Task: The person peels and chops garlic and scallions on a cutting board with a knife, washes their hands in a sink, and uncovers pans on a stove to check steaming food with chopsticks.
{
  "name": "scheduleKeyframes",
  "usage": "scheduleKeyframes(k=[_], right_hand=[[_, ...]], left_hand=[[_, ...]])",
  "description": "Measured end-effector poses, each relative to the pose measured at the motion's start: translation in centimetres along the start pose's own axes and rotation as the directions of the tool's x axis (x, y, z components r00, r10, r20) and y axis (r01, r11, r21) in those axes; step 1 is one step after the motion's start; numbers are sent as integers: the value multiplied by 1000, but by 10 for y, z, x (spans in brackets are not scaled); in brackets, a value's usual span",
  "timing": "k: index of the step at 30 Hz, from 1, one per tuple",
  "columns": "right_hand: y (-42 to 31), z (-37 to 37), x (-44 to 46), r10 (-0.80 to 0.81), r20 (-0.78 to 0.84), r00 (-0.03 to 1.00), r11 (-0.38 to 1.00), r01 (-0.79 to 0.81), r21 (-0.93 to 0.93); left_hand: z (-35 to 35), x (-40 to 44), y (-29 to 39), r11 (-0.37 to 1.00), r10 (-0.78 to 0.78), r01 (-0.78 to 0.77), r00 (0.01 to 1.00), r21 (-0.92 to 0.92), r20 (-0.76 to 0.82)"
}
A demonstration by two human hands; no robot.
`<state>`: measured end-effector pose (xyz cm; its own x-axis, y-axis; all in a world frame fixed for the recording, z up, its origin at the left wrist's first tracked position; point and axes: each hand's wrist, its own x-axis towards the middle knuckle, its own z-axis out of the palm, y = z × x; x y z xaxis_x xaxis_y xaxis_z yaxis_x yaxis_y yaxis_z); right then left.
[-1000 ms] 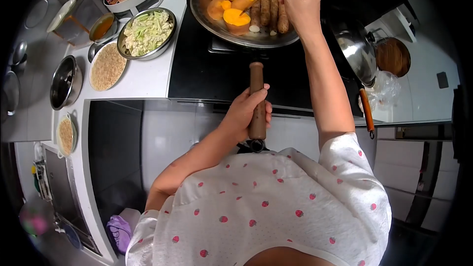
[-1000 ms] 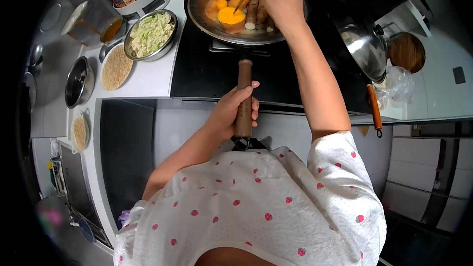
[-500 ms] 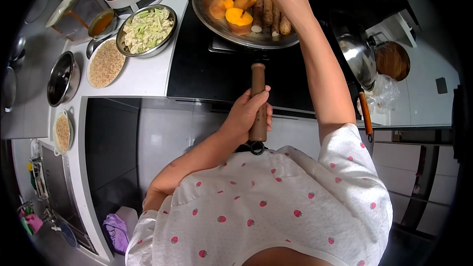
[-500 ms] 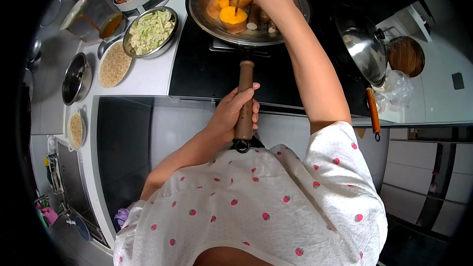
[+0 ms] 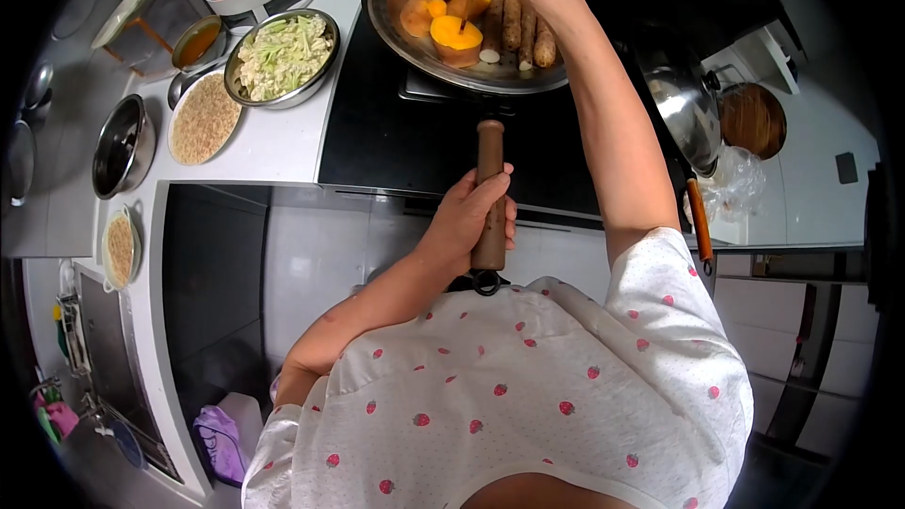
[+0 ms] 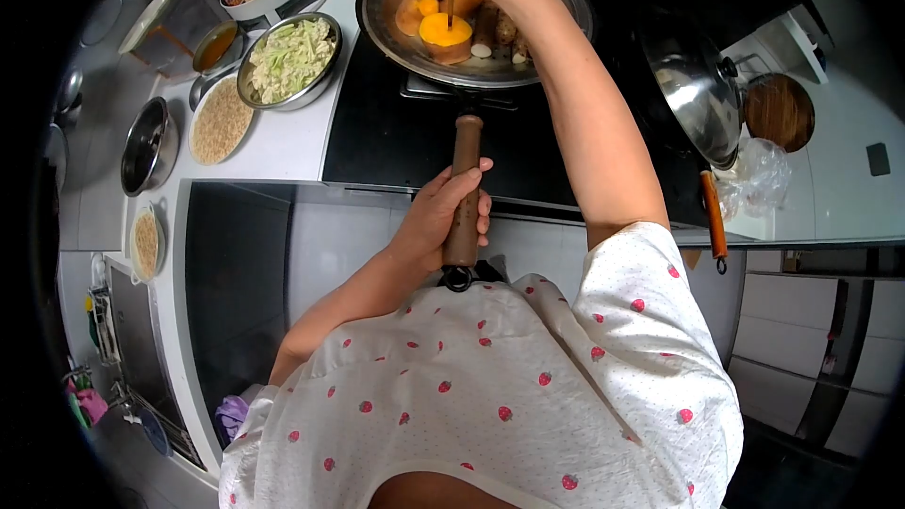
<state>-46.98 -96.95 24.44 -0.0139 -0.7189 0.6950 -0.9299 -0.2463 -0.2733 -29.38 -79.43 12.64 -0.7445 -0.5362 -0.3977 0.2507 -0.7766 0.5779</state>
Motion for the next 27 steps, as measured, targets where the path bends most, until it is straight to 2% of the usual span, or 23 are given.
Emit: scheduleKeyframes(k=[9,18,21,23,27], right_hand=[[10,10,-1,13,26,1000,1000,-12,-24],[9,16,-12,103,131,986,992,-112,63],[14,15,1,70,143,987,997,-74,22],[18,11,12,78,78,994,995,-72,-73],[13,9,15,76,106,991,994,-68,-83]], left_hand=[[2,-1,0,1000,10,-10,1000,8,-26],[0,-1,-1,999,36,-36,999,10,-13],[-1,1,-2,999,34,-34,999,22,-15],[1,-1,0,999,30,-30,999,22,-16],[1,-3,2,1000,18,-18,1000,16,-2]])
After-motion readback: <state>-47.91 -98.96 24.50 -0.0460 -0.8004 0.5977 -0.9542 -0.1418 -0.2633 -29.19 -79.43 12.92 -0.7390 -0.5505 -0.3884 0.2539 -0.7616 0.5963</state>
